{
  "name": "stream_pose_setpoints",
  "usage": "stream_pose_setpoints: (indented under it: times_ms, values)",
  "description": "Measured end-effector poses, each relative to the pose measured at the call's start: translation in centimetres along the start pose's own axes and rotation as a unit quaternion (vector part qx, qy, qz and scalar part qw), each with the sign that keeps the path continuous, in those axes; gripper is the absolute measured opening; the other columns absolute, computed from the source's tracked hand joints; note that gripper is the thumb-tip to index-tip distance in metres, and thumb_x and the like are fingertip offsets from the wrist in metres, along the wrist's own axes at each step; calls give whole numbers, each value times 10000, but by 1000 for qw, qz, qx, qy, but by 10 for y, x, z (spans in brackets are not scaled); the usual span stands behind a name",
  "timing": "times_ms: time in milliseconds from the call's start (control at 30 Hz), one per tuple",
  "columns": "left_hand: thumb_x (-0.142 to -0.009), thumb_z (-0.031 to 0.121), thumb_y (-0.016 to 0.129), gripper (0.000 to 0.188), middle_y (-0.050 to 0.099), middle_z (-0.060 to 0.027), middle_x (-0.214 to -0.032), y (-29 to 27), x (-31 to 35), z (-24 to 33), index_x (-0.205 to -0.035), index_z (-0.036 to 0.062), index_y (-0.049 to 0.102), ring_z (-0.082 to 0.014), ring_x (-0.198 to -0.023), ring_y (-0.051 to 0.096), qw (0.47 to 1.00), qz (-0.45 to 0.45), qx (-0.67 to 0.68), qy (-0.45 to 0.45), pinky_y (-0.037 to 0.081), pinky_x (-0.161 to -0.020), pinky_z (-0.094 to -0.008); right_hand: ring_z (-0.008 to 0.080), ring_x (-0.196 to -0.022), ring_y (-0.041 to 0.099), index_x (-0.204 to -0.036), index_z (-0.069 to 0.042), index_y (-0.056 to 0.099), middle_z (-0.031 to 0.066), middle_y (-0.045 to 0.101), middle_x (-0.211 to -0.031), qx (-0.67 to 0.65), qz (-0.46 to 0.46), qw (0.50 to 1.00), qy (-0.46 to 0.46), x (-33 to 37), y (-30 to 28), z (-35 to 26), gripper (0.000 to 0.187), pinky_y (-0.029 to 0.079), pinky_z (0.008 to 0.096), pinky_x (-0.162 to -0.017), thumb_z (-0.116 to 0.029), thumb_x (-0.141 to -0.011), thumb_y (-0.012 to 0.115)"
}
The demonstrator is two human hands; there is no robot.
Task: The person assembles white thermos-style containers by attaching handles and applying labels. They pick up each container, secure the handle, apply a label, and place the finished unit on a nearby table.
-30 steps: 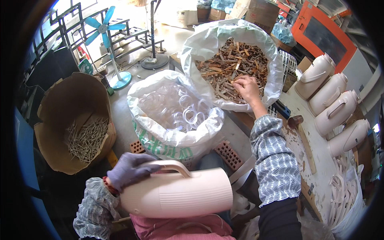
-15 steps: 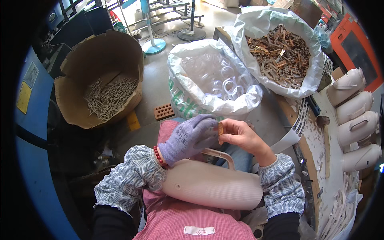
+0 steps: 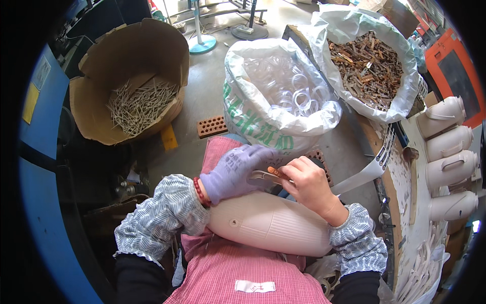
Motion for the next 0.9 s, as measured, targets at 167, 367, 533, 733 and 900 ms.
stream_pose_setpoints:
  times_ms: [167, 367, 533, 733, 900]
  values:
    - [-793, 255, 772, 601, 640, -93, -1150, -1, 11, -30, -1289, 0, 550, -152, -1030, 591, 885, -197, 293, -304, 469, -908, -289, 209, -752, 571, -905, -54, 664, 41, 571, -787, 80, -2, 996, -43, 5, 10, -6, 231, 506, 327, -644, -86, -695, 753]
    - [-793, 206, 774, 583, 635, -92, -1180, 3, 13, -32, -1295, 1, 559, -155, -1043, 589, 850, -194, 376, -315, 457, -932, -278, 204, -734, 556, -929, -40, 667, 43, 555, -772, 64, 2, 996, -58, 12, 12, -7, 261, 496, 325, -620, -85, -688, 757]
    - [-799, 194, 767, 562, 640, -90, -1169, -1, 8, -26, -1287, 0, 566, -145, -1044, 588, 836, -221, 366, -343, 459, -923, -271, 201, -712, 538, -952, -43, 665, 41, 532, -750, 80, -1, 994, -77, 17, 18, -3, 268, 483, 319, -603, -100, -701, 740]
    - [-847, 305, 731, 442, 662, -45, -945, 0, -13, -27, -1160, 6, 638, -101, -833, 588, 862, -292, 265, -319, 482, -739, -260, 206, -723, 532, -931, -34, 646, 52, 512, -750, 93, -10, 993, -73, 21, 15, -2, 213, 480, 310, -612, -109, -733, 673]
    - [-872, 311, 716, 309, 642, -24, -827, 23, -14, -40, -949, 15, 677, -74, -765, 550, 872, -264, 237, -337, 462, -684, -258, 207, -743, 556, -875, -68, 630, 46, 527, -744, 40, -9, 996, -82, 20, 14, 15, 170, 499, 313, -624, -147, -736, 687]
Point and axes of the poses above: each hand's wrist, its own x-axis away from the middle knuckle, its own y-axis out of the palm, z = x × y, the point moved 2 cm from there along -x, towards the middle knuckle
